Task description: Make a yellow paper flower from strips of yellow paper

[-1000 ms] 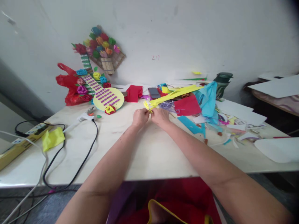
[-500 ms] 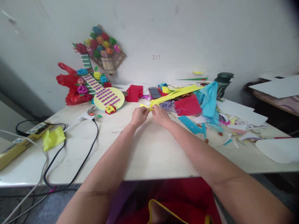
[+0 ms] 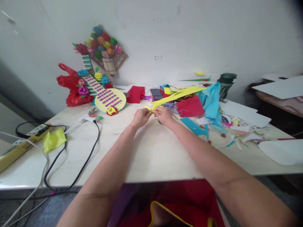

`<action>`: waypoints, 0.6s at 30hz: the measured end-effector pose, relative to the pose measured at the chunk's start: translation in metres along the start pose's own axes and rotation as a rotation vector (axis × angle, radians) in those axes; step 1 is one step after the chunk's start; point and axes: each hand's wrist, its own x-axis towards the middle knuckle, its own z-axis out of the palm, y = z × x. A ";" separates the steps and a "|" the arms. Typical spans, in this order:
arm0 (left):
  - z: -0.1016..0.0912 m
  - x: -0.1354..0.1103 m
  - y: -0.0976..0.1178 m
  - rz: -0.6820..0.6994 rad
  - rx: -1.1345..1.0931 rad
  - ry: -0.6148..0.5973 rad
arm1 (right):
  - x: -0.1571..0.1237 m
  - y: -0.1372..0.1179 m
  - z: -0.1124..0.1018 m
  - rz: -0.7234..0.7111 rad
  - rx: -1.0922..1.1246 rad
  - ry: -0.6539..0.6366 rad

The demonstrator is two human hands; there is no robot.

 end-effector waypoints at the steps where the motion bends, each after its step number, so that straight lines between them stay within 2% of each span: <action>1: -0.001 -0.001 0.000 0.003 -0.027 -0.013 | 0.001 0.001 -0.001 -0.023 0.068 -0.016; 5: -0.005 -0.003 0.002 -0.008 -0.183 -0.078 | 0.004 0.006 -0.003 0.011 0.353 -0.138; 8: -0.005 -0.003 0.001 -0.033 -0.263 -0.087 | 0.006 0.009 -0.002 0.041 0.423 -0.173; 13: 0.000 -0.002 -0.003 -0.078 -0.161 -0.034 | 0.004 0.008 -0.006 -0.082 0.196 -0.118; 18: 0.002 -0.002 -0.003 -0.085 -0.053 -0.041 | 0.001 0.004 -0.011 -0.161 0.007 -0.155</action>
